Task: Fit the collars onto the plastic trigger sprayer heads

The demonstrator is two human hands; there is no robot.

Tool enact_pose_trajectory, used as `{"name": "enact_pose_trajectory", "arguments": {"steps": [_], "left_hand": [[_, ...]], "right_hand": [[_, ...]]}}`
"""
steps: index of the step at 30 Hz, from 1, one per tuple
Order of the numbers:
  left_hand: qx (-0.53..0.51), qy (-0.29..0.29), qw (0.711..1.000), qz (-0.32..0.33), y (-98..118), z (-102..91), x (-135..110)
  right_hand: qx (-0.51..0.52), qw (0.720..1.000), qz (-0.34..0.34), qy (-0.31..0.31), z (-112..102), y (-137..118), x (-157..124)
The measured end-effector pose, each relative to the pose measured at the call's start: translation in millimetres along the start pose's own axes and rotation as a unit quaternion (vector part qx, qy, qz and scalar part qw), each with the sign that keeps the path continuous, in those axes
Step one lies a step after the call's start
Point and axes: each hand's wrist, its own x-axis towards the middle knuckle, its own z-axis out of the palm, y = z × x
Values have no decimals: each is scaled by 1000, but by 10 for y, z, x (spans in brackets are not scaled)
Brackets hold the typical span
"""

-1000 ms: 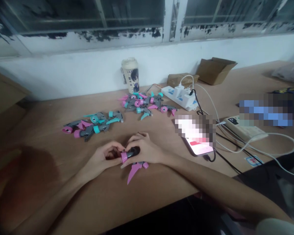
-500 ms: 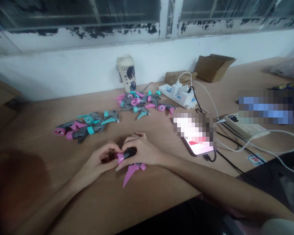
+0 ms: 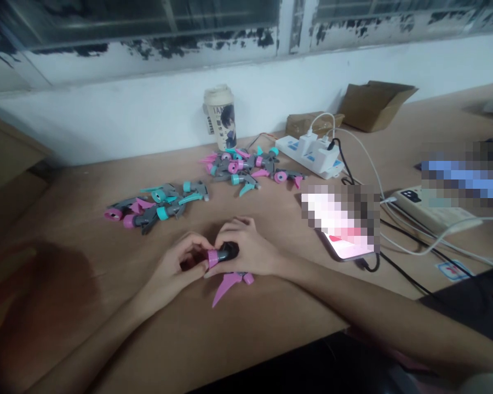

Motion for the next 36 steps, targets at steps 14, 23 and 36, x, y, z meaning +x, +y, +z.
{"name": "enact_pose_trajectory", "arguments": {"steps": [14,23,36], "left_hand": [[210,115,971,21,65,107,-46],[296,182,938,19,36,108,-61],[-124,176,973,-84,30,-89,23]], "right_hand": [[-81,995,39,39,22,-60,-18],[-69,994,58,68,29,-65,0],[72,991,13,109,-13,-41,1]]}}
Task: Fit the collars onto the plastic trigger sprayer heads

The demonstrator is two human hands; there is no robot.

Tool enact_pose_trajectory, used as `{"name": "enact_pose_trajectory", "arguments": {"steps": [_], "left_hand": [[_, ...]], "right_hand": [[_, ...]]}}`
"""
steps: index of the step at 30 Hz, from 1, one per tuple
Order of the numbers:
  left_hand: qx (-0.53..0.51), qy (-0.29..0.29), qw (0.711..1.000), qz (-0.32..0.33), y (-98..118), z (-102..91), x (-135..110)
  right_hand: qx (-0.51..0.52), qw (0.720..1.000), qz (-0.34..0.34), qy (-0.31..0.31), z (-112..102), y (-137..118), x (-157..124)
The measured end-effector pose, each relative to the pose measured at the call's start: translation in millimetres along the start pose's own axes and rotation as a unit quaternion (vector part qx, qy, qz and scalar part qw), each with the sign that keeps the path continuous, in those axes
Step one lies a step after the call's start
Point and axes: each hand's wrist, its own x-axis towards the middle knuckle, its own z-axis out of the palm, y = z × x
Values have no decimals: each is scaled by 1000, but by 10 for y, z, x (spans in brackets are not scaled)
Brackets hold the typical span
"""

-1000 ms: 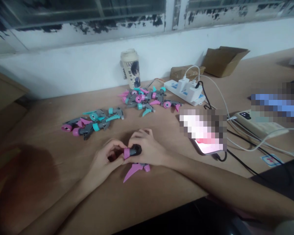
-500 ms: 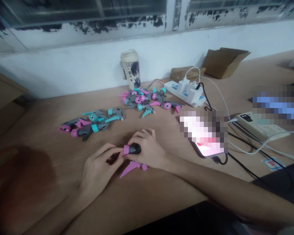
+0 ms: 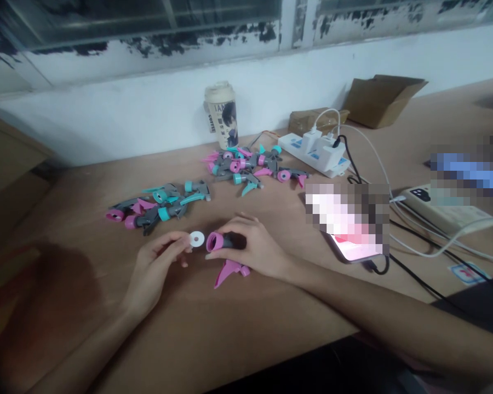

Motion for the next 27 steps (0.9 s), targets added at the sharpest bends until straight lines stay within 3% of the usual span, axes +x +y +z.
{"name": "enact_pose_trajectory", "arguments": {"steps": [5,10,18,22,27], "left_hand": [[29,-43,999,10,18,29,-37],[72,-22,996,45,-42,30,-60],[36,-34,998,30,-35,45,-39],[39,-34,997,62,-69,49,-60],[121,5,985,123,-103,67,-119]], "right_hand": [[38,999,0,-3,9,18,-13],[44,999,-12,-7,17,22,-13],[36,999,-20,0,7,6,-4],[29,999,-26,5,9,14,-11],[20,999,-36,-1,15,35,-22]]}}
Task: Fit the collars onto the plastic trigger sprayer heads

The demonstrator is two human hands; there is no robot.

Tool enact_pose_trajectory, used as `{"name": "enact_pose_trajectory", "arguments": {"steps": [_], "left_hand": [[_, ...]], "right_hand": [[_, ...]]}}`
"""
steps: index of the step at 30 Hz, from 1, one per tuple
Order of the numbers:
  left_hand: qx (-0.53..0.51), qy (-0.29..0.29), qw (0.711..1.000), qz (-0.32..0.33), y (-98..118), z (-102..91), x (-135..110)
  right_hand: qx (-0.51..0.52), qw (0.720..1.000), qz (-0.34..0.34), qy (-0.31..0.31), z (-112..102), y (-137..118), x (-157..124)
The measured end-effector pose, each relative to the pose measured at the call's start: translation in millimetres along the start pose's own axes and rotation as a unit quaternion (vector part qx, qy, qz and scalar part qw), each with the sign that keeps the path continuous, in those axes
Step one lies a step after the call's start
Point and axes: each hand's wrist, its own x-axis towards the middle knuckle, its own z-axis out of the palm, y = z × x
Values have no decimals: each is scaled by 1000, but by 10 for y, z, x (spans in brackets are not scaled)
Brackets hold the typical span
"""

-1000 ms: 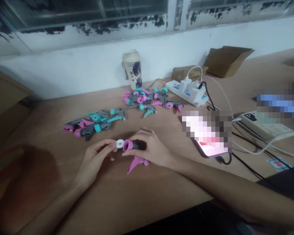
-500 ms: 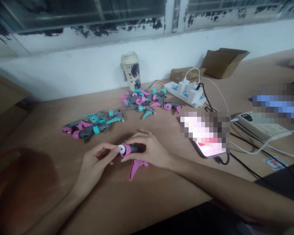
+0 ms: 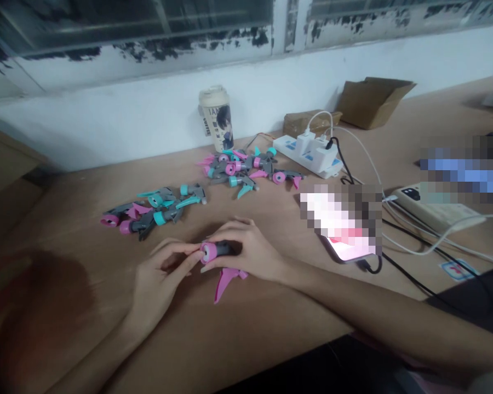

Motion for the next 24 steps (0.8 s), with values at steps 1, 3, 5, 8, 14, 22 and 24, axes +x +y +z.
{"name": "enact_pose_trajectory", "arguments": {"steps": [1,3,5,8,14,22,24], "left_hand": [[11,7,1000,11,6,4,-7],[23,15,999,35,21,9,-13],[35,13,998,58,28,4,-10],[52,-5,996,75,18,-19,-1],[64,-29,993,91,4,-76,17],[82,-37,994,60,-27,-43,30],[76,-34,995,48,-48,-33,26]], "right_hand": [[-2,1000,0,-1,0,1,-1],[-6,1000,1,-3,0,0,-4],[-11,1000,3,-6,1,-6,-7],[-24,1000,7,-8,3,-17,-14],[-51,999,4,-16,-10,-21,-23],[-107,994,-23,-18,-16,-64,4],[-107,994,-32,-8,-6,-76,5]]}}
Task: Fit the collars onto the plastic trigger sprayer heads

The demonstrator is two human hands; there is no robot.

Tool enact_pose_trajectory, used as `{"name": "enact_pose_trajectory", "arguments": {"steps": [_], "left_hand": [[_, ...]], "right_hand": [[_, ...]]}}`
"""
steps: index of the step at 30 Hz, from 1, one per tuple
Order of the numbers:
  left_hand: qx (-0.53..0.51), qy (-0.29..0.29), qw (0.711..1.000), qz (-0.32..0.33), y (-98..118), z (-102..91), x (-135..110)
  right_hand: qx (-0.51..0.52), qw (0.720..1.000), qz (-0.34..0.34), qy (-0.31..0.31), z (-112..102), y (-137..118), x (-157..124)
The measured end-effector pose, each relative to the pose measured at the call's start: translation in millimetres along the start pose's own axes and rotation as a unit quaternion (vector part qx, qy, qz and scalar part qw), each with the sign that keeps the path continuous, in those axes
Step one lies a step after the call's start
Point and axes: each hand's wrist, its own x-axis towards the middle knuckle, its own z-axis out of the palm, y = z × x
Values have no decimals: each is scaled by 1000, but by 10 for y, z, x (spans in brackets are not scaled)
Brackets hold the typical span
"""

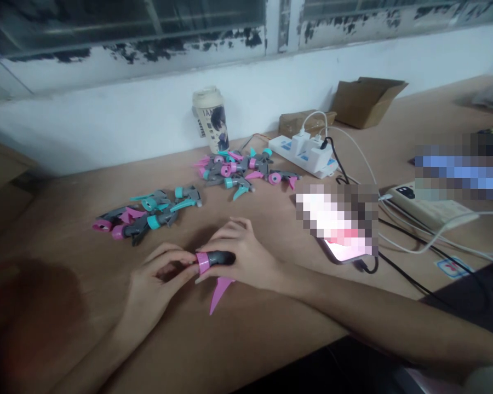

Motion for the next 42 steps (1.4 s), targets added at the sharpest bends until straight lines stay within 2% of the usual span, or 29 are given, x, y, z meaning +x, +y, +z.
{"name": "enact_pose_trajectory", "arguments": {"steps": [5,12,21,30,35,37,42], "left_hand": [[-20,-8,999,-32,-6,11,-2],[-79,-36,995,-56,115,9,15],[-52,32,998,11,122,38,-33],[8,3,997,83,128,-29,12],[21,-17,995,92,134,-53,19],[24,-1,995,93,131,-57,10],[32,95,989,106,124,-82,-5]], "right_hand": [[1,999,-11,31,14,-6,-5],[-6,999,-11,44,12,7,-21],[20,999,-5,33,33,22,-30],[27,998,-7,53,15,38,-57],[54,997,7,54,16,44,-48],[59,997,7,54,15,30,-36],[69,996,6,58,-9,1,-15]]}}
